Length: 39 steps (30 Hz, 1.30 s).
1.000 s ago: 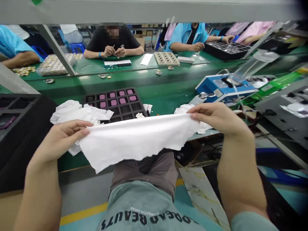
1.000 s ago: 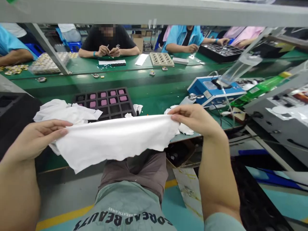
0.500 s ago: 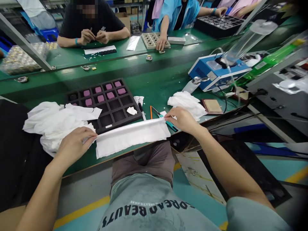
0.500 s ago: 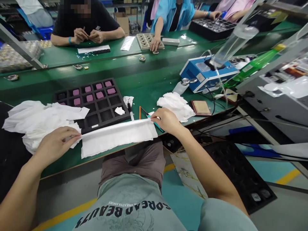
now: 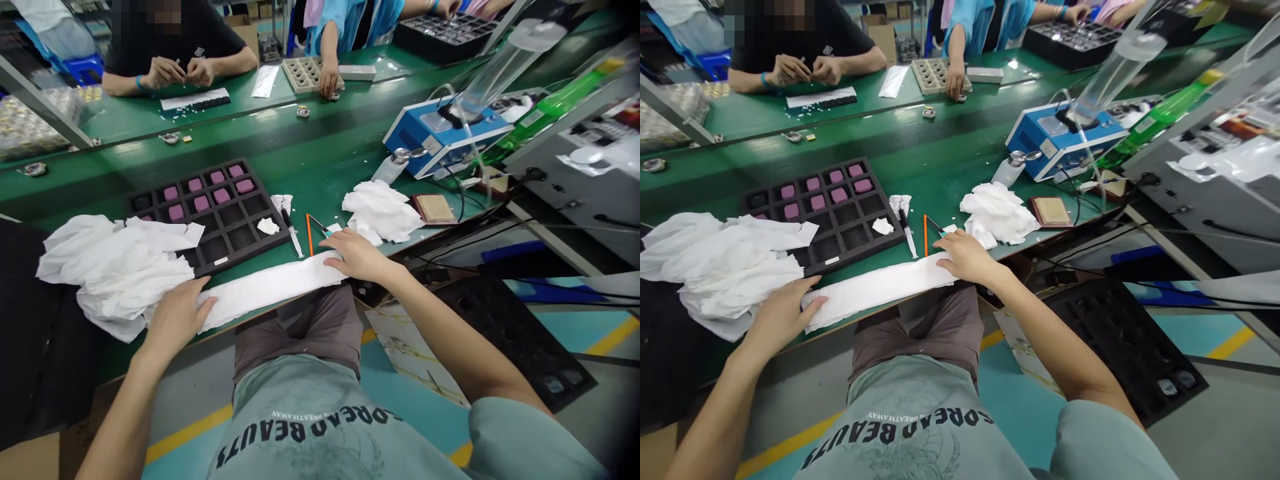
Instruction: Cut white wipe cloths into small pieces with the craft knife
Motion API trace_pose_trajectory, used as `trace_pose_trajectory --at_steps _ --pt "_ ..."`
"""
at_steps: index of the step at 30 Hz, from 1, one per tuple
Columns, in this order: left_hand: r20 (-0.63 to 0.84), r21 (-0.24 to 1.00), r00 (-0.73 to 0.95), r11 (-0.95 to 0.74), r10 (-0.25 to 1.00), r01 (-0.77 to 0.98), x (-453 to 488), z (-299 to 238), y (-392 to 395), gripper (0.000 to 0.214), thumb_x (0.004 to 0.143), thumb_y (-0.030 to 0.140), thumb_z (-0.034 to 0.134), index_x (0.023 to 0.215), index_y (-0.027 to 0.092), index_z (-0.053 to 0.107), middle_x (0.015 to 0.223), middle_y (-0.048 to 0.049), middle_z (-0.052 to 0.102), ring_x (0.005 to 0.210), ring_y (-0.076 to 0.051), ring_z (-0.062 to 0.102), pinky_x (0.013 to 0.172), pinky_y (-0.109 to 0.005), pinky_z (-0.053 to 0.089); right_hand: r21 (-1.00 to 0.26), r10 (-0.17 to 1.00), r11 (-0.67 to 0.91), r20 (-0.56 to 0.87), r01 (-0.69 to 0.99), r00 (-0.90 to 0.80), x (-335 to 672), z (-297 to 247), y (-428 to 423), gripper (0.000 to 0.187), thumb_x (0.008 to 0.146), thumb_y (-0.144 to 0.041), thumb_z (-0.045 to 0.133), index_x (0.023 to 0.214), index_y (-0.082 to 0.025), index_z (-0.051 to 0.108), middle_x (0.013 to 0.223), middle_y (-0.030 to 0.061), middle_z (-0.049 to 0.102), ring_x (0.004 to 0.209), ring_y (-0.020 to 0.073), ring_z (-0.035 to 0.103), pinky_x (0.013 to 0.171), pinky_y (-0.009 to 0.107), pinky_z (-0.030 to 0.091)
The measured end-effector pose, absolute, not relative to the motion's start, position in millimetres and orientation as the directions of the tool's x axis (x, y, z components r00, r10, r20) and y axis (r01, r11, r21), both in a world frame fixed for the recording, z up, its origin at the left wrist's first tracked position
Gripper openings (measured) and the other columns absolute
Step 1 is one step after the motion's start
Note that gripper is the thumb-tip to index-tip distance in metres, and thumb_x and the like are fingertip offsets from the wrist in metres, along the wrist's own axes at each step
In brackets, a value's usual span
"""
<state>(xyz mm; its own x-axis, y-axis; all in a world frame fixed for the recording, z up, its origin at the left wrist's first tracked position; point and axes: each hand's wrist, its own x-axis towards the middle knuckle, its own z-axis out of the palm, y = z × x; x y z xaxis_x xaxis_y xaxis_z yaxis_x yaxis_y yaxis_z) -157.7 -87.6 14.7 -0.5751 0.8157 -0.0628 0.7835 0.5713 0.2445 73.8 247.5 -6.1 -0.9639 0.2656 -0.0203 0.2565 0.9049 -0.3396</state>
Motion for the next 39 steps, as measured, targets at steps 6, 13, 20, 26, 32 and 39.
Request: trace_pose_trajectory --at_steps 6,13,20,26,32,39 --pt "-0.063 0.358 -0.575 0.556 0.816 0.75 -154.7 21.8 -96.6 0.03 0.089 0.044 0.049 0.086 0.021 0.068 0.092 -0.0119 0.07 0.093 -0.032 0.065 0.085 -0.042 0.05 -0.529 0.235 0.814 -0.079 0.24 -0.969 76.4 0.6 255.0 0.011 0.087 -0.025 0.062 0.088 -0.017 0.07 0.091 0.0101 0.07 0.095 0.0281 0.06 0.083 0.037 0.045" --pt "-0.274 0.892 -0.737 0.449 0.618 0.045 -152.5 45.7 -117.7 0.039 0.074 0.057 0.071 0.087 0.022 0.061 0.078 -0.0028 0.066 0.066 -0.019 0.058 0.057 -0.027 0.045 -0.943 0.336 0.149 -0.234 0.297 -0.912 103.0 15.8 258.7 0.042 0.082 -0.059 0.066 0.093 -0.018 0.063 0.073 0.001 0.059 0.06 0.0142 0.05 0.054 0.026 0.035" --pt "-0.075 0.548 -0.86 0.741 0.504 0.387 -148.8 5.1 -91.0 0.028 0.077 0.044 0.055 0.085 0.019 0.064 0.079 -0.0062 0.067 0.07 -0.021 0.055 0.065 -0.031 0.042 -0.684 0.565 0.537 -0.143 0.493 -0.813 82.5 -29.1 245.9 0.02 0.083 -0.03 0.059 0.089 -0.015 0.071 0.091 0.0086 0.072 0.087 0.0237 0.062 0.076 0.031 0.043" --pt "-0.192 0.552 -0.82 0.751 0.539 0.364 -139.8 6.3 -100.2 0.038 0.076 0.057 0.063 0.074 0.021 0.054 0.061 0.0036 0.047 0.059 -0.016 0.045 0.057 -0.027 0.034 -0.734 0.575 0.454 -0.191 0.504 -0.796 96.2 -34.6 243.6 0.043 0.07 -0.042 0.076 0.101 -0.013 0.07 0.08 0.0028 0.067 0.07 0.0189 0.057 0.062 0.028 0.04" --pt "-0.248 0.693 -0.817 0.685 0.521 0.226 -138.3 2.0 -104.2 0.036 0.072 0.054 0.07 0.076 0.019 0.063 0.071 -0.0012 0.063 0.067 -0.019 0.056 0.062 -0.029 0.042 -0.863 0.589 0.234 -0.241 0.448 -0.771 112.9 -39.2 240.3 0.031 0.071 -0.044 0.076 0.078 -0.015 0.066 0.07 0.0006 0.061 0.064 0.0158 0.051 0.057 0.027 0.037" --pt "-0.293 0.918 -0.83 0.381 0.475 -0.107 -143.9 22.7 -112.3 0.041 0.065 0.04 0.085 0.094 0.016 0.069 0.081 -0.0034 0.069 0.064 -0.015 0.057 0.047 -0.023 0.048 -0.95 0.522 -0.091 -0.302 0.3 -0.798 121.6 -18.0 241.0 0.043 0.07 -0.05 0.083 0.093 -0.016 0.068 0.071 0.0015 0.063 0.058 0.0133 0.051 0.048 0.024 0.039"
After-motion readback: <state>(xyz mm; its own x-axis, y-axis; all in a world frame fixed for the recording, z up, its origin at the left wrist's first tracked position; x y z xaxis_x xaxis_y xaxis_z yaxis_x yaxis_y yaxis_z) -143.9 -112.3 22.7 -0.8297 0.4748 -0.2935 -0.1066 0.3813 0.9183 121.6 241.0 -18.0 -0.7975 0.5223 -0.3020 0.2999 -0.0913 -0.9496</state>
